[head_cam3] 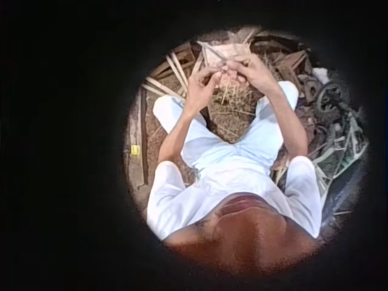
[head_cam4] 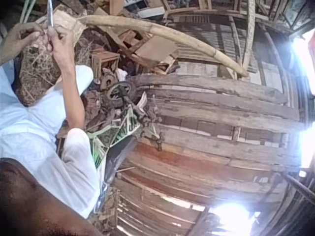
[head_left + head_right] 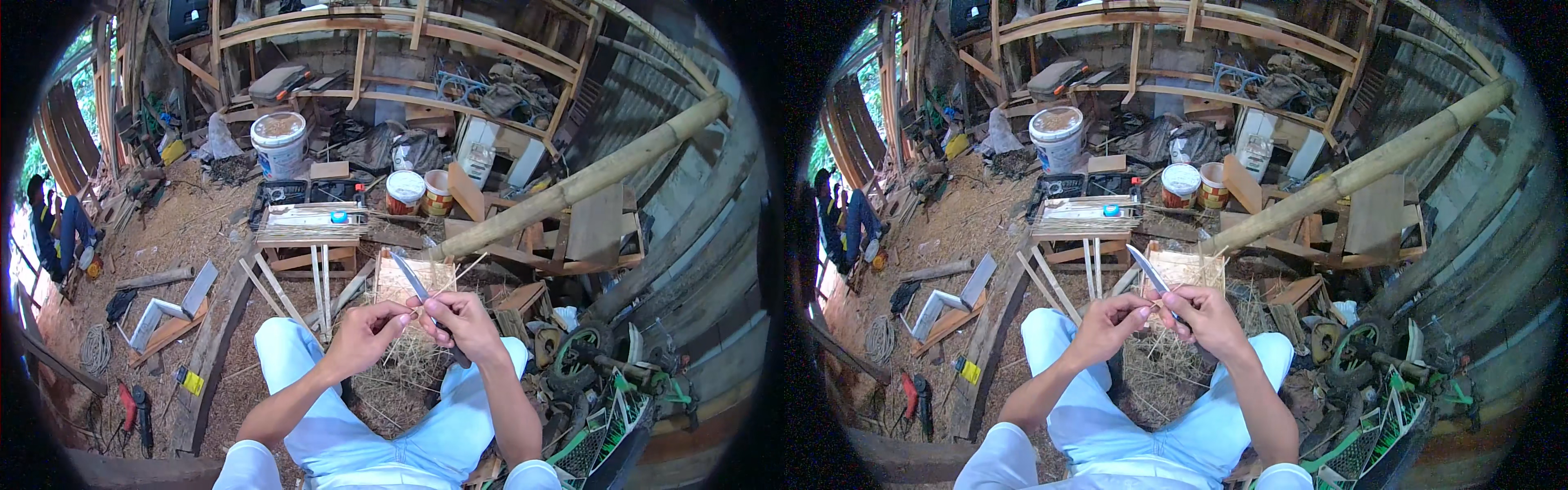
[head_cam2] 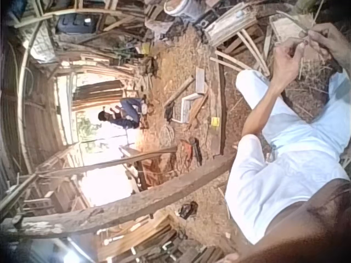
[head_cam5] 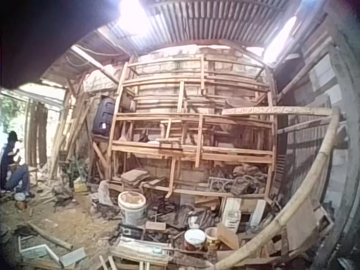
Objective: Trimming and shaping thin wooden strips using a knife to construct or repair a small structure like a bird cage.
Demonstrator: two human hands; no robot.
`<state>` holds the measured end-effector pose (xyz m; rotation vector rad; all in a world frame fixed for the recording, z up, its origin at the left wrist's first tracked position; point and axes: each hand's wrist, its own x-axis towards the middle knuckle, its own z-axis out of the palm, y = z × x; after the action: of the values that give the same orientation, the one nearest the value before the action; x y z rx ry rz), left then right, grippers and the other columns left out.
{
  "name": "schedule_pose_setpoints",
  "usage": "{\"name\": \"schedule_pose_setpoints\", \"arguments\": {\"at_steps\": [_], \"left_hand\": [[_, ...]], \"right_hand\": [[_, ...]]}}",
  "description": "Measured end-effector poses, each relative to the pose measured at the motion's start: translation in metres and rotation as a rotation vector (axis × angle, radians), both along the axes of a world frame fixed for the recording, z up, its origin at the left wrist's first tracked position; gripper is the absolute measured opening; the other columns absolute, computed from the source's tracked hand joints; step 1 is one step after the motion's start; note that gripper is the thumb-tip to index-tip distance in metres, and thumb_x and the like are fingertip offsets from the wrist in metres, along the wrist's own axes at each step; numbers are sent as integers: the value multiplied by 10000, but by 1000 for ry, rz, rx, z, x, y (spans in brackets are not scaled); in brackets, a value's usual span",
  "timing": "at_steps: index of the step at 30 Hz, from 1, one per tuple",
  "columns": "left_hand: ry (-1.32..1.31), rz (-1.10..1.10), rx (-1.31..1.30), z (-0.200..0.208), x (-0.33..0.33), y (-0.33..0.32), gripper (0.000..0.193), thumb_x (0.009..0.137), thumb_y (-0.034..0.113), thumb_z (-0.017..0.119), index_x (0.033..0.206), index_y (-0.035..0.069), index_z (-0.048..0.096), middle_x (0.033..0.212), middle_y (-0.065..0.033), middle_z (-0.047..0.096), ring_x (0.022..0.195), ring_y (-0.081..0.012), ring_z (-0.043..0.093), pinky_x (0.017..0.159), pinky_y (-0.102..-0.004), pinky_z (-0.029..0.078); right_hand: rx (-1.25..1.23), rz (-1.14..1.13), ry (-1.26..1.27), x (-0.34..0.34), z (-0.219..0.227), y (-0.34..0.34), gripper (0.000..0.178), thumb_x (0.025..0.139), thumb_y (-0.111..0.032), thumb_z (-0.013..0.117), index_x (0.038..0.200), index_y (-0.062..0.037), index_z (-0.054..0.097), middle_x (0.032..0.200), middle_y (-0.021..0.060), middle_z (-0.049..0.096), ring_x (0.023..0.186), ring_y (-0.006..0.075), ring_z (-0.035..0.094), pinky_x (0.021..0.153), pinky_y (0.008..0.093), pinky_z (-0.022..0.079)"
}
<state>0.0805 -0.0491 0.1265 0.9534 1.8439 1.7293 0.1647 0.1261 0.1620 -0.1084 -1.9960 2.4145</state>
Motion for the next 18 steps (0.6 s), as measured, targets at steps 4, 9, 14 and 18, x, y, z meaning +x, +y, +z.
{"name": "schedule_pose_setpoints", "arguments": {"at_steps": [4, 9, 14, 18], "left_hand": [[84, 27, -125, 12, 7, -2, 195, 916, 136, 579, 994, -27, 652, 799, -11, 620, 701, -41, 508, 615, -200, 424], [100, 19, -64, -2, 7, -5, 170, 892, 133, 596, 981, 10, 674, 617, -13, 571, 532, -44, 415, 471, -250, 343], [74, 18, -25, -14, 9, -14, 178, 891, 143, 601, 986, 10, 672, 639, -22, 600, 544, -49, 454, 493, -248, 380], [72, 45, -46, -22, 4, -20, 172, 890, 135, 597, 983, 10, 670, 660, -34, 616, 551, -62, 486, 511, -251, 408]], "right_hand": [[-9, -35, -6, 7, 2, 2, 329, 953, -193, 527, 1100, 98, 565, 653, -1, 502, 496, 27, 400, 422, 171, 307], [-22, -120, -4, 13, 1, 23, 273, 954, -160, 519, 1096, 64, 586, 639, -16, 507, 488, 17, 398, 415, 164, 306], [-39, -361, 24, 23, -2, 51, 302, 937, -224, 555, 1056, 54, 579, 636, -26, 474, 466, 3, 368, 378, 143, 280], [-27, -449, 101, 30, -4, 60, 366, 935, -266, 555, 1164, 20, 544, 600, -33, 471, 431, 10, 364, 354, 161, 272]]}}
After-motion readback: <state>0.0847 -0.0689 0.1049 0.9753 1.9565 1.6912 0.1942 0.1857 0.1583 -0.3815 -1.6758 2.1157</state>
